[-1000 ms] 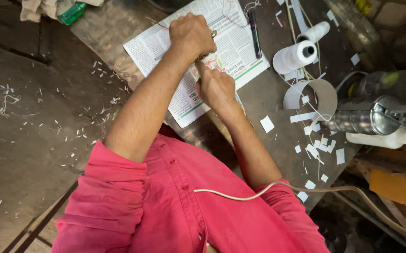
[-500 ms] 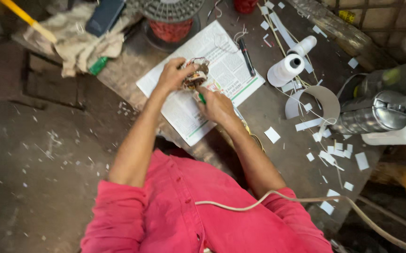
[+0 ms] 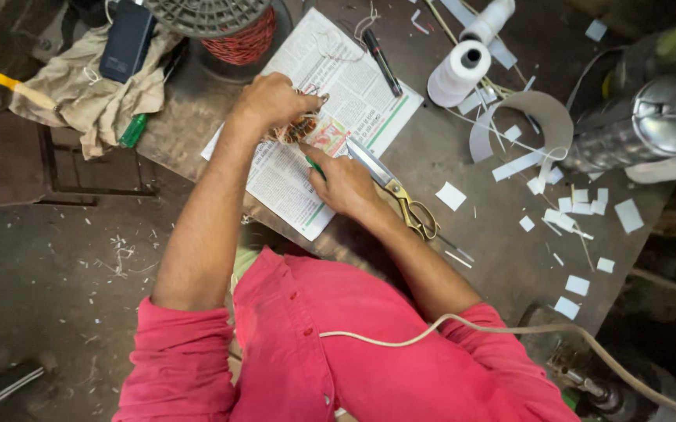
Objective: The person uses a green-handled tool to scrape and clean the copper windings of a motor stator. They repeatedly scrape the surface of the windings while holding the stator over a newspaper on a workbench.
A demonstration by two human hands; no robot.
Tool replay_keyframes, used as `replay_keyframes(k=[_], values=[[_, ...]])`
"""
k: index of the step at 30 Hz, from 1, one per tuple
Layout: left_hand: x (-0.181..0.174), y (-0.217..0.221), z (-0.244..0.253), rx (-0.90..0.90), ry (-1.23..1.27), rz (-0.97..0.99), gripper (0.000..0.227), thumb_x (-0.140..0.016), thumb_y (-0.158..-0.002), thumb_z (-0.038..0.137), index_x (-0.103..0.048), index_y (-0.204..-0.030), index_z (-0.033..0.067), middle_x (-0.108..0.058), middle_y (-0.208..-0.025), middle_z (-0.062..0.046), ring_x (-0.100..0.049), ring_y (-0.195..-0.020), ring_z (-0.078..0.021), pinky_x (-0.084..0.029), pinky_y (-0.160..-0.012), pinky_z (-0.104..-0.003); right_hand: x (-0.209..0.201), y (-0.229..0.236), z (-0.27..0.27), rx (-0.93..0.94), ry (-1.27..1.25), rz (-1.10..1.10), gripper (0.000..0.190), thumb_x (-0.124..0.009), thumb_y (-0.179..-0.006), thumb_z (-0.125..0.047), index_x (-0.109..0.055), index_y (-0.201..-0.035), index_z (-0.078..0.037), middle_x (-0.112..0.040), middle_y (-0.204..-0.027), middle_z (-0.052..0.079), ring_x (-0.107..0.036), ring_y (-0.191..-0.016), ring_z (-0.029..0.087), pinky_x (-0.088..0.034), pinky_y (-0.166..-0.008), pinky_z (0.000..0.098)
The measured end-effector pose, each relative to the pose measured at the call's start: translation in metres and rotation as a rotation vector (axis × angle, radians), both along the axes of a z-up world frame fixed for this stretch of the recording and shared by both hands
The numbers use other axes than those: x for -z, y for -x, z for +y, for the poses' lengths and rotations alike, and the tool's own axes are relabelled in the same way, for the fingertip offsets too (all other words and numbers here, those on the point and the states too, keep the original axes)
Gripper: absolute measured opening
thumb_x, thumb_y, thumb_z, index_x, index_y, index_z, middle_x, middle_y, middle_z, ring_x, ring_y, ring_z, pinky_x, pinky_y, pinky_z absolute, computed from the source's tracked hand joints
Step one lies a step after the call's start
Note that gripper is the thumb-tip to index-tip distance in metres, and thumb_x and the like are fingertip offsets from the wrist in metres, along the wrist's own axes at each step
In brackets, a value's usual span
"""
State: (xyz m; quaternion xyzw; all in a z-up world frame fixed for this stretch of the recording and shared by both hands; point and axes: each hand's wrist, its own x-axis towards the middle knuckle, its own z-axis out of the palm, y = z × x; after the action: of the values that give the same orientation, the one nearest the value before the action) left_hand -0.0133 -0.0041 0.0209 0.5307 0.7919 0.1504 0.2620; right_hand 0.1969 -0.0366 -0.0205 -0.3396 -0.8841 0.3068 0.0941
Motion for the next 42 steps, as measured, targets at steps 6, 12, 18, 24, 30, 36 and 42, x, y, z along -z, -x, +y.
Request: replay_keyframes(k=[6,12,18,24,30,36,42], values=[[-0.003,0.001,-0.003,-0.028,0.039,-0.007,0.067,-0.077,-0.075,0.059,-0.074,-0.097,-0.0035,-0.073,-0.097,-0.027,-0.074,-0.092,-0.0380,-0.056,-0.083,-0.048,-0.024,-0.016,-0.004,-0.051,0.009,-0.023,0.050,-0.062,-0.092,-0.023,-0.057,-0.142,-0.017,-0.072,-0.082,0.025,-0.070,-0.078,0.045,-0.054,-0.073,0.0574],[-0.011,-0.001,-0.002,-0.008,0.071,0.012,0.065,-0.077,-0.080,0.059,-0.076,-0.096,-0.0046,-0.073,-0.098,-0.029,-0.073,-0.095,-0.0387,-0.056,-0.086,-0.047,-0.025,-0.016,-0.008,-0.015,-0.062,0.054,0.048,-0.063,-0.094,-0.023,-0.057,-0.142,-0.017,-0.072,-0.081,0.023,-0.070,-0.076,0.045,-0.054,-0.071,0.0579],[-0.008,-0.002,-0.005,-0.017,0.081,0.004,0.060,-0.076,-0.080,0.056,-0.076,-0.093,-0.0028,-0.073,-0.095,-0.027,-0.074,-0.091,-0.0387,-0.057,-0.085,-0.048,-0.023,-0.013,-0.014,-0.001,-0.056,0.010,0.050,-0.063,-0.094,-0.023,-0.055,-0.144,-0.017,-0.071,-0.075,0.022,-0.070,-0.069,0.044,-0.055,-0.066,0.0579],[-0.001,0.001,-0.006,-0.014,0.028,0.010,0.060,-0.077,-0.080,0.054,-0.075,-0.089,-0.0046,-0.073,-0.089,-0.028,-0.074,-0.086,-0.0398,-0.058,-0.081,-0.048,-0.021,-0.011,-0.024,-0.007,-0.179,-0.021,0.054,-0.064,-0.091,-0.020,-0.055,-0.143,-0.009,-0.067,-0.062,0.020,-0.068,-0.056,0.040,-0.055,-0.056,0.0541],[0.000,0.000,-0.009,0.033,-0.065,0.040,0.059,-0.078,-0.082,0.053,-0.076,-0.084,-0.0062,-0.073,-0.082,-0.027,-0.073,-0.084,-0.0397,-0.057,-0.080,-0.048,-0.027,-0.008,-0.020,-0.029,-0.149,-0.042,0.052,-0.064,-0.090,-0.017,-0.056,-0.140,-0.007,-0.067,-0.063,0.021,-0.067,-0.056,0.041,-0.055,-0.055,0.0542],[-0.006,-0.005,-0.012,-0.034,0.035,-0.019,0.055,-0.077,-0.081,0.049,-0.075,-0.090,-0.0053,-0.072,-0.080,-0.026,-0.076,-0.075,-0.0364,-0.060,-0.070,-0.047,-0.033,-0.010,-0.012,-0.075,-0.137,-0.072,0.051,-0.064,-0.089,-0.016,-0.056,-0.139,-0.007,-0.068,-0.064,0.021,-0.068,-0.058,0.042,-0.054,-0.057,0.0563],[0.002,0.001,-0.009,0.015,0.013,-0.011,0.059,-0.076,-0.084,0.053,-0.076,-0.087,-0.0060,-0.072,-0.083,-0.028,-0.074,-0.080,-0.0382,-0.059,-0.077,-0.047,-0.030,-0.008,-0.024,-0.049,-0.265,0.003,0.055,-0.064,-0.087,-0.013,-0.056,-0.141,-0.006,-0.067,-0.065,0.019,-0.069,-0.061,0.041,-0.056,-0.065,0.0554]])
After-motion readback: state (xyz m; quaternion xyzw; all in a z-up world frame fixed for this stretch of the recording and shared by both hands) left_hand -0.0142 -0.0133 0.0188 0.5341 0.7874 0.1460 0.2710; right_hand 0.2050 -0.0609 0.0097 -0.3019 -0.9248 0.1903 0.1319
